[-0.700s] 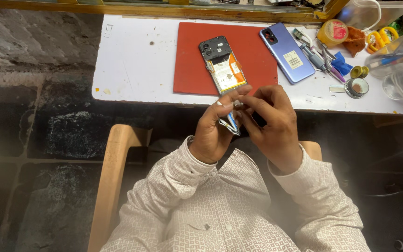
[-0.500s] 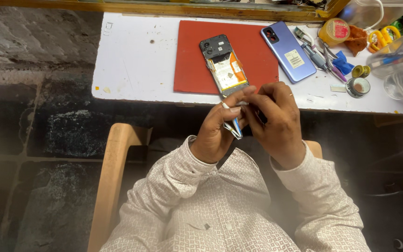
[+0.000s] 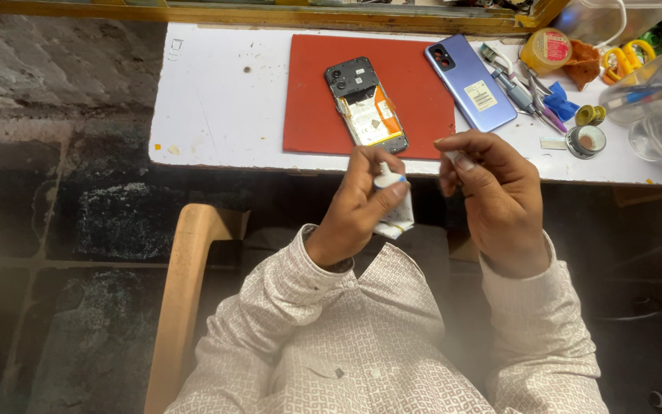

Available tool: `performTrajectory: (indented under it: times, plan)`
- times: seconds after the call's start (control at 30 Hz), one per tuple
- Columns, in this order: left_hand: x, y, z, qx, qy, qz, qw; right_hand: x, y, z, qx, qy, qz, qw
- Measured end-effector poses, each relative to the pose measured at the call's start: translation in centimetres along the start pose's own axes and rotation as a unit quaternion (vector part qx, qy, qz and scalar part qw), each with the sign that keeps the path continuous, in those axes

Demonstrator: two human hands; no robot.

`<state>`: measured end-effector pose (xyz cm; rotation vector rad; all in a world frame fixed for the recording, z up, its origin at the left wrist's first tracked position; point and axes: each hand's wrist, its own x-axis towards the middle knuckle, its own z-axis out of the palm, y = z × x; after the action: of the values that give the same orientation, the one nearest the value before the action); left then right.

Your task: The person squeezes adhesive from a tube onto the back cover of a disassembled smartphone, then presses the cover onto the phone body and aligns it. They press the assembled phone together, turn it over, and wipe the back cover and camera area with a blue cloth.

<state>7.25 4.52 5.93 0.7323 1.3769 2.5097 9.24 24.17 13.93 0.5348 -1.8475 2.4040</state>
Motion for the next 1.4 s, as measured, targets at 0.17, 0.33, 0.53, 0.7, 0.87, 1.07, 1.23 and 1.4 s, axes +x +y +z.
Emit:
performTrajectory:
  times: [0.17, 0.33, 0.53, 0.7, 0.87, 1.07, 1.23, 1.4]
  plan:
    - [-0.3, 7.4, 3.4, 0.019, -0.022, -0.019, 0.999, 0.6, -5.9, 3.6, 0.042, 0.004, 0.000, 0.999]
    - [-0.4, 9.6, 5.4, 0.061, 0.003, -0.040, 0.997, -0.1, -7.5, 3.3, -0.009, 0.020, 0.001, 1.000]
    - [0.8, 3.6, 5.7, 0.062, 0.003, -0.007, 0.998, -0.1, -3.0, -1.0, -0.012, 0.026, 0.021, 0.999]
    - [0.3, 1.4, 4.7, 0.058, -0.012, -0.010, 0.998, -0.7, -1.1, -2.8, -0.031, 0.012, 0.015, 0.999]
    - [1.2, 0.8, 4.7, 0.060, -0.028, -0.004, 0.998, -0.2, -0.9, -3.2, -0.042, 0.016, 0.016, 0.999]
    - [0.9, 1.6, 4.5, 0.060, -0.030, -0.014, 0.998, -0.5, -1.2, -2.8, -0.042, 0.023, 0.017, 0.999]
    - [1.1, 3.0, 4.6, 0.063, -0.030, -0.021, 0.997, -0.1, -2.1, -1.7, -0.056, 0.031, 0.017, 0.998]
    - [1.3, 3.9, 4.3, 0.043, -0.034, -0.030, 0.998, 0.2, -2.8, -0.4, -0.079, 0.039, 0.000, 0.996]
